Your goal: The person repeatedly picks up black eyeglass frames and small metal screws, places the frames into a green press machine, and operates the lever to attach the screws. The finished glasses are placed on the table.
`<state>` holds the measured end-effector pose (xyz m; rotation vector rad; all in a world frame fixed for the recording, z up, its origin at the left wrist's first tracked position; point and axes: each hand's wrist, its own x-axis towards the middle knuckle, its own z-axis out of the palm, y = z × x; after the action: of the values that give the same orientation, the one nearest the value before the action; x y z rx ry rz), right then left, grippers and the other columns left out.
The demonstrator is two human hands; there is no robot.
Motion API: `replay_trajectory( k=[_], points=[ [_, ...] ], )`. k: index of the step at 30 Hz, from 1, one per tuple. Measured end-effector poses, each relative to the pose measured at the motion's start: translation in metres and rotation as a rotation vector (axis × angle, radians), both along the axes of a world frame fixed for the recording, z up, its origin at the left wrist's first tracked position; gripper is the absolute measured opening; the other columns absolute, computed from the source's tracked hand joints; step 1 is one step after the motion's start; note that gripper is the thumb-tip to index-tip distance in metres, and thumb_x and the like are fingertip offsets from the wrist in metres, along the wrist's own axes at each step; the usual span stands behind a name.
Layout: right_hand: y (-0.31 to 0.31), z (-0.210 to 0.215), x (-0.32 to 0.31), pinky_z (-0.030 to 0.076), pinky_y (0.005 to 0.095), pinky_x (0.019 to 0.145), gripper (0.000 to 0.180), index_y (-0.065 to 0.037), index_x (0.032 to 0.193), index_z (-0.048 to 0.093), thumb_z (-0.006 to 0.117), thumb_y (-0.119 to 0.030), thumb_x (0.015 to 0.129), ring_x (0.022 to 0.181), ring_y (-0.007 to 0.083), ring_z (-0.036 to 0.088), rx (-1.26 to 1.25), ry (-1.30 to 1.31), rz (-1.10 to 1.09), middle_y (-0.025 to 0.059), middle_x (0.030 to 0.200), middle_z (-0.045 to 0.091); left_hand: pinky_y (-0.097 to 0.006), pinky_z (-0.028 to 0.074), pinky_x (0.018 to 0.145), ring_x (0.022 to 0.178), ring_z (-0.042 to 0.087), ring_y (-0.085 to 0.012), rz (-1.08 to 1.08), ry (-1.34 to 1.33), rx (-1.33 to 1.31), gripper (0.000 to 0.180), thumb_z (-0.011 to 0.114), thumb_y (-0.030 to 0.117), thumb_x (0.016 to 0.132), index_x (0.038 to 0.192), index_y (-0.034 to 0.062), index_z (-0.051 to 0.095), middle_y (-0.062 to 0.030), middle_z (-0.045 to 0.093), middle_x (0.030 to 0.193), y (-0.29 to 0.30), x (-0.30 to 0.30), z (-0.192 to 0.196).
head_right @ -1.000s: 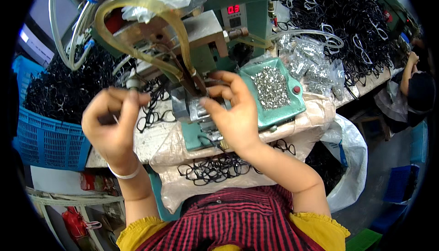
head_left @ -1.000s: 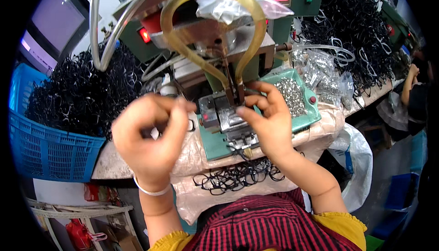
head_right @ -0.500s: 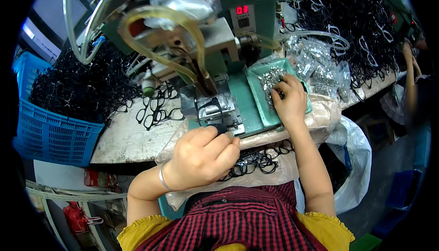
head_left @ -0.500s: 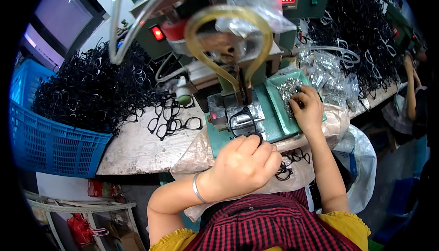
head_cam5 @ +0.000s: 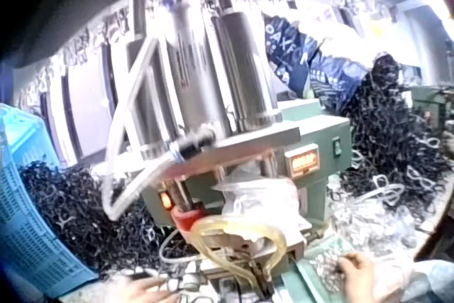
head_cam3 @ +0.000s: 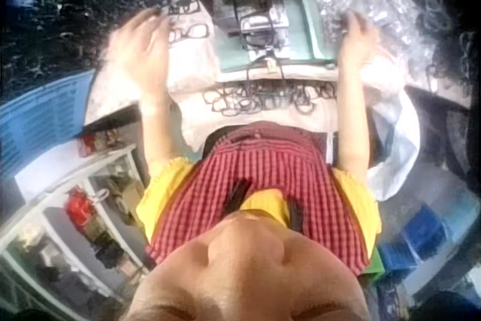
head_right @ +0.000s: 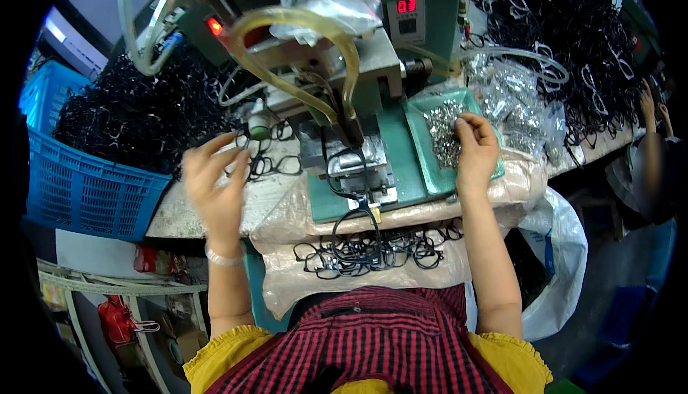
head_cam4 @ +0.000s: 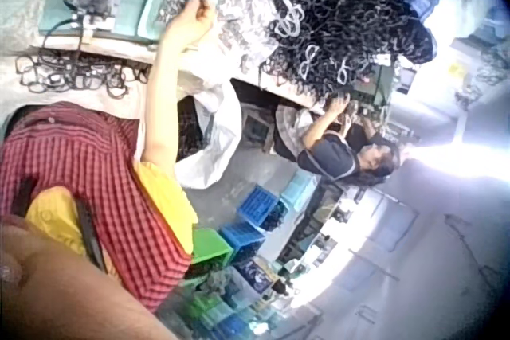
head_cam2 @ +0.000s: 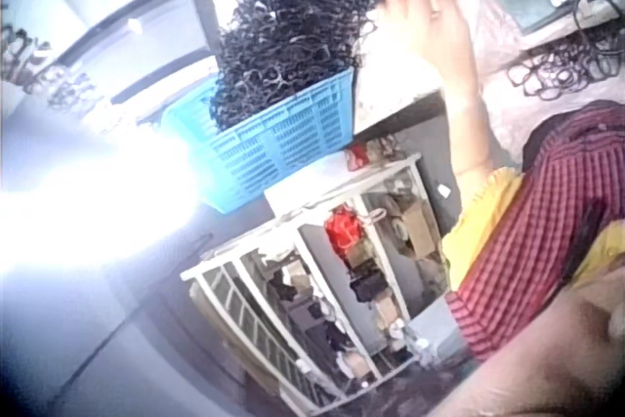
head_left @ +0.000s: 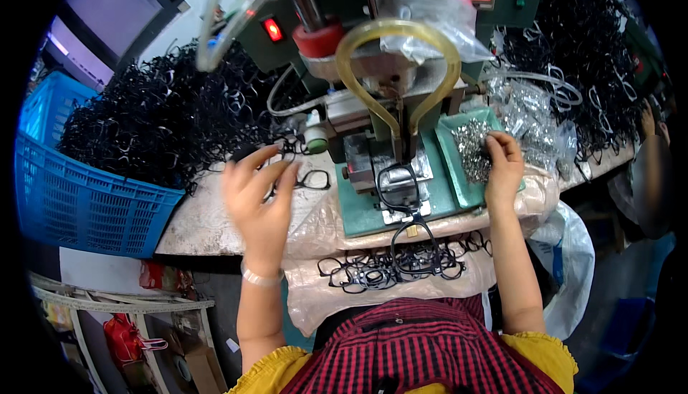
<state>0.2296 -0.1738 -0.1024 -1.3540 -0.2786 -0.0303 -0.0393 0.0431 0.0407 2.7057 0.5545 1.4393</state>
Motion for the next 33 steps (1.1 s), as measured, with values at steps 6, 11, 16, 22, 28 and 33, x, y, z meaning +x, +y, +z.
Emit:
replay_trajectory(
  k=[6, 11, 16, 22, 28, 33],
  points=[
    [0.035, 0.0, -0.008, 0.045, 0.0198, 0.077, 0.014, -0.001, 0.104, 0.067, 0.067, 0.0, 0.09, 0.084, 0.0067, 0.058, 0.067, -0.008, 0.147, -0.0005, 0.092, 0.065, -0.046, 0.04, 0.089, 0.108, 0.051, -0.0354, 0.368, 0.517, -0.128, 0.02, 0.079, 0.022, 0.071, 0.085, 0.008, 0.074, -0.0135, 0.062, 0.112, 0.085, 0.016, -0.152],
    [-0.014, 0.004, -0.001, 0.048, 0.0227, 0.077, 0.014, -0.001, 0.101, 0.067, 0.069, 0.0, 0.088, 0.083, 0.0082, 0.06, -0.036, -0.037, 0.071, 0.0006, 0.091, 0.067, -0.032, 0.047, 0.071, 0.071, 0.058, -0.0217, 0.082, -0.122, -0.495, 0.006, 0.062, 0.007, 0.089, 0.09, 0.0016, 0.065, -0.0115, 0.064, 0.08, 0.116, 0.01, -0.12],
    [-0.079, -0.008, -0.02, 0.048, 0.0235, 0.083, 0.01, 0.002, 0.097, 0.067, 0.069, -0.001, 0.088, 0.088, 0.0101, 0.061, -0.441, -0.285, -0.118, 0.0015, 0.095, 0.066, -0.045, 0.046, 0.07, 0.073, 0.057, -0.0391, 0.566, -0.044, -0.558, 0.027, 0.055, 0.024, 0.094, 0.086, -0.0024, 0.055, -0.0218, 0.063, 0.081, 0.226, -0.063, -0.178],
    [-0.07, 0.028, -0.053, 0.049, 0.0288, 0.083, 0.011, 0.0, 0.091, 0.068, 0.069, 0.002, 0.08, 0.087, 0.0166, 0.063, -0.414, -0.227, 0.094, 0.0069, 0.091, 0.068, -0.041, 0.047, 0.07, 0.075, 0.06, -0.0357, 0.258, -0.091, -0.558, 0.023, 0.05, 0.018, 0.099, 0.091, -0.0012, 0.06, -0.0206, 0.064, 0.082, 0.142, -0.016, -0.173],
    [0.032, 0.094, -0.059, 0.051, 0.0305, 0.079, 0.016, -0.001, 0.091, 0.064, 0.071, -0.002, 0.076, 0.083, 0.0201, 0.066, -0.239, -0.447, 0.346, 0.0087, 0.087, 0.068, -0.024, 0.035, 0.052, 0.057, 0.042, -0.006, 0.011, -0.427, -0.782, 0.025, 0.054, 0.021, 0.103, 0.084, 0.0065, 0.047, 0.0023, 0.048, 0.067, 0.086, 0.016, -0.1],
    [0.053, 0.079, -0.077, 0.049, 0.0261, 0.083, 0.022, 0.001, 0.098, 0.059, 0.071, 0.001, 0.08, 0.089, 0.0119, 0.063, -0.042, -0.213, 0.375, 0.0045, 0.093, 0.065, -0.026, 0.053, 0.057, 0.071, 0.068, -0.019, -0.234, -0.599, -1.16, 0.012, 0.056, 0.014, 0.101, 0.107, 0.0059, 0.049, -0.0051, 0.061, 0.085, 0.035, -0.005, -0.122]
  ],
)
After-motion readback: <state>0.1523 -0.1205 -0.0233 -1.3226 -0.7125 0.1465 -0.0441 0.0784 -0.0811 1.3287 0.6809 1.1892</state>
